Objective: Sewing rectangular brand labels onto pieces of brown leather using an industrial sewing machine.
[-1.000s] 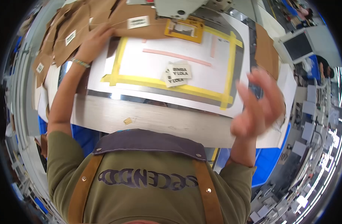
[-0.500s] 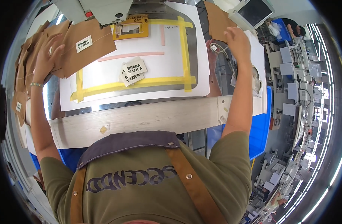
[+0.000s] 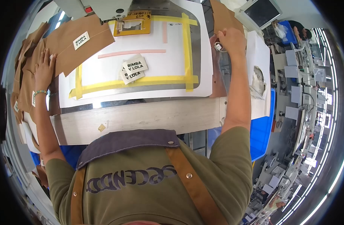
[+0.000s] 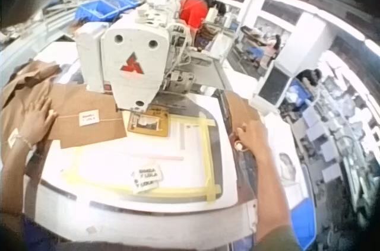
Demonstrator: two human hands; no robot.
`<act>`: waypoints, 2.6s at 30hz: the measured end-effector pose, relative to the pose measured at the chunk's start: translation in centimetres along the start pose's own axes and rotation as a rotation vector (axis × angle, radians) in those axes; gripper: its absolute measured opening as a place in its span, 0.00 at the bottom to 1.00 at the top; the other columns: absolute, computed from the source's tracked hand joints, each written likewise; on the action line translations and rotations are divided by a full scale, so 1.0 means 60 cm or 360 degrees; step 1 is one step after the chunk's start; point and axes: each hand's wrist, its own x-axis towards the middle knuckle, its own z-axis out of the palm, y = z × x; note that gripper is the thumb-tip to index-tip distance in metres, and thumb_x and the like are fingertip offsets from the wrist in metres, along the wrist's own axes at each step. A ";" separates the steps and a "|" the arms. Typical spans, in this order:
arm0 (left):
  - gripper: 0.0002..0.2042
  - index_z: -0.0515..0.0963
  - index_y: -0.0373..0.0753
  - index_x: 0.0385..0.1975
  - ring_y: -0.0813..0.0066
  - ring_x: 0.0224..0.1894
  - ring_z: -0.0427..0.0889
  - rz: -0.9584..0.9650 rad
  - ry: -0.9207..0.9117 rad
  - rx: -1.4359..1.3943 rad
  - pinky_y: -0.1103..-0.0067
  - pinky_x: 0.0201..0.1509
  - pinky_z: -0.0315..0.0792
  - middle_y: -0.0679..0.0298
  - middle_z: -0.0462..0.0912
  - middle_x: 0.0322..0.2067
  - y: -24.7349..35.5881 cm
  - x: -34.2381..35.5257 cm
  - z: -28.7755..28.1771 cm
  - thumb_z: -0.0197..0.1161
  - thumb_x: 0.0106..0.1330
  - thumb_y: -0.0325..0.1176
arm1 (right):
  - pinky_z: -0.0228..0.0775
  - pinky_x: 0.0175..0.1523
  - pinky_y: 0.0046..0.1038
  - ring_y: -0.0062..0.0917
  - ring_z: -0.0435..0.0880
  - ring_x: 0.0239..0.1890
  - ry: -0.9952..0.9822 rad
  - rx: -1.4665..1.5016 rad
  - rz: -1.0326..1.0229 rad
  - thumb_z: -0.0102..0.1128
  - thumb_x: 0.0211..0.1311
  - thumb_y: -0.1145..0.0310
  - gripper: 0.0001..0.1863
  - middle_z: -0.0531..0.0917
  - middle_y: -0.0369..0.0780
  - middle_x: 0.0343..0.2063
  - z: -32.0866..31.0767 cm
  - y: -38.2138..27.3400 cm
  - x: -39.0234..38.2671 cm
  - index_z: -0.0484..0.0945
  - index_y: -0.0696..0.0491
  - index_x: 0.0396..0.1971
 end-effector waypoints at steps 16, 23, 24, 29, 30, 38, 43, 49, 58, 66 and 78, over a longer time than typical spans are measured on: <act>0.33 0.57 0.56 0.84 0.59 0.86 0.49 0.1051 0.0342 -0.0347 0.58 0.89 0.43 0.64 0.52 0.85 0.196 -0.003 -0.054 0.46 0.84 0.61 | 0.81 0.51 0.46 0.50 0.91 0.44 -0.0128 0.0080 -0.0016 0.62 0.69 0.60 0.14 0.91 0.51 0.37 0.018 0.050 0.019 0.91 0.51 0.43; 0.35 0.55 0.57 0.85 0.63 0.87 0.47 0.1262 0.0341 -0.0325 0.57 0.88 0.43 0.68 0.50 0.86 0.108 0.078 -0.033 0.46 0.83 0.62 | 0.79 0.46 0.38 0.40 0.92 0.39 0.0314 0.0613 0.0060 0.64 0.69 0.57 0.15 0.92 0.47 0.34 0.054 0.081 0.061 0.91 0.52 0.39; 0.35 0.55 0.57 0.85 0.63 0.87 0.47 0.1277 0.0351 -0.0349 0.57 0.88 0.43 0.68 0.50 0.86 0.101 0.086 -0.025 0.46 0.83 0.62 | 0.80 0.47 0.36 0.38 0.93 0.39 0.0301 0.0671 0.0116 0.65 0.68 0.57 0.15 0.92 0.46 0.35 0.057 0.071 0.064 0.91 0.52 0.40; 0.33 0.58 0.53 0.84 0.60 0.85 0.53 0.0953 0.0357 -0.0323 0.60 0.86 0.50 0.64 0.57 0.83 0.095 0.103 0.019 0.47 0.84 0.58 | 0.81 0.50 0.31 0.31 0.93 0.41 0.0332 0.0851 0.0272 0.68 0.68 0.59 0.14 0.94 0.43 0.36 0.045 0.067 0.059 0.93 0.52 0.45; 0.31 0.63 0.51 0.82 0.58 0.83 0.59 0.0762 0.0449 -0.0338 0.60 0.84 0.56 0.62 0.64 0.81 0.088 0.102 0.034 0.49 0.84 0.55 | 0.81 0.50 0.31 0.31 0.93 0.41 0.0332 0.0860 0.0259 0.68 0.68 0.59 0.14 0.94 0.43 0.36 0.040 0.056 0.065 0.93 0.52 0.45; 0.15 0.81 0.42 0.60 0.44 0.51 0.83 0.0617 0.0439 -0.0984 0.58 0.55 0.78 0.52 0.82 0.53 0.160 0.021 -0.050 0.59 0.77 0.27 | 0.81 0.49 0.32 0.36 0.92 0.40 0.0232 0.0692 -0.0429 0.64 0.74 0.68 0.11 0.92 0.45 0.41 0.012 -0.013 0.038 0.91 0.52 0.50; 0.14 0.82 0.39 0.57 0.43 0.51 0.83 0.0679 0.0330 -0.1150 0.56 0.53 0.76 0.51 0.82 0.50 0.130 -0.003 -0.064 0.58 0.75 0.22 | 0.80 0.47 0.36 0.39 0.91 0.37 0.0503 0.0714 -0.0028 0.64 0.72 0.66 0.11 0.91 0.47 0.38 0.022 0.012 0.055 0.92 0.49 0.47; 0.20 0.82 0.39 0.61 0.52 0.55 0.89 0.0577 0.0237 -0.1036 0.61 0.56 0.81 0.52 0.85 0.55 0.113 -0.006 -0.057 0.53 0.74 0.17 | 0.80 0.45 0.31 0.23 0.89 0.36 0.1081 0.1250 0.0356 0.65 0.75 0.65 0.12 0.92 0.39 0.33 0.010 0.121 0.083 0.92 0.53 0.48; 0.21 0.83 0.50 0.62 0.53 0.48 0.88 0.0586 0.0431 -0.0605 0.62 0.50 0.82 0.59 0.86 0.51 0.095 -0.012 -0.055 0.56 0.74 0.22 | 0.82 0.54 0.34 0.37 0.89 0.48 0.0608 0.0558 -0.0877 0.63 0.66 0.79 0.13 0.90 0.41 0.46 -0.030 -0.031 0.036 0.90 0.51 0.45; 0.23 0.83 0.50 0.63 0.57 0.60 0.83 0.0701 0.0723 -0.0424 0.62 0.61 0.77 0.60 0.84 0.56 0.075 -0.021 -0.065 0.64 0.70 0.22 | 0.84 0.52 0.36 0.35 0.89 0.51 0.0391 0.0637 -0.1644 0.66 0.56 0.79 0.13 0.89 0.38 0.47 -0.011 -0.267 -0.066 0.88 0.53 0.41; 0.27 0.74 0.39 0.70 0.47 0.78 0.66 0.1204 0.0393 -0.1214 0.58 0.81 0.64 0.55 0.74 0.73 0.275 -0.173 -0.169 0.66 0.70 0.25 | 0.82 0.54 0.33 0.31 0.88 0.52 0.0540 0.0664 -0.2229 0.69 0.57 0.72 0.15 0.89 0.36 0.49 -0.014 -0.447 -0.049 0.87 0.53 0.45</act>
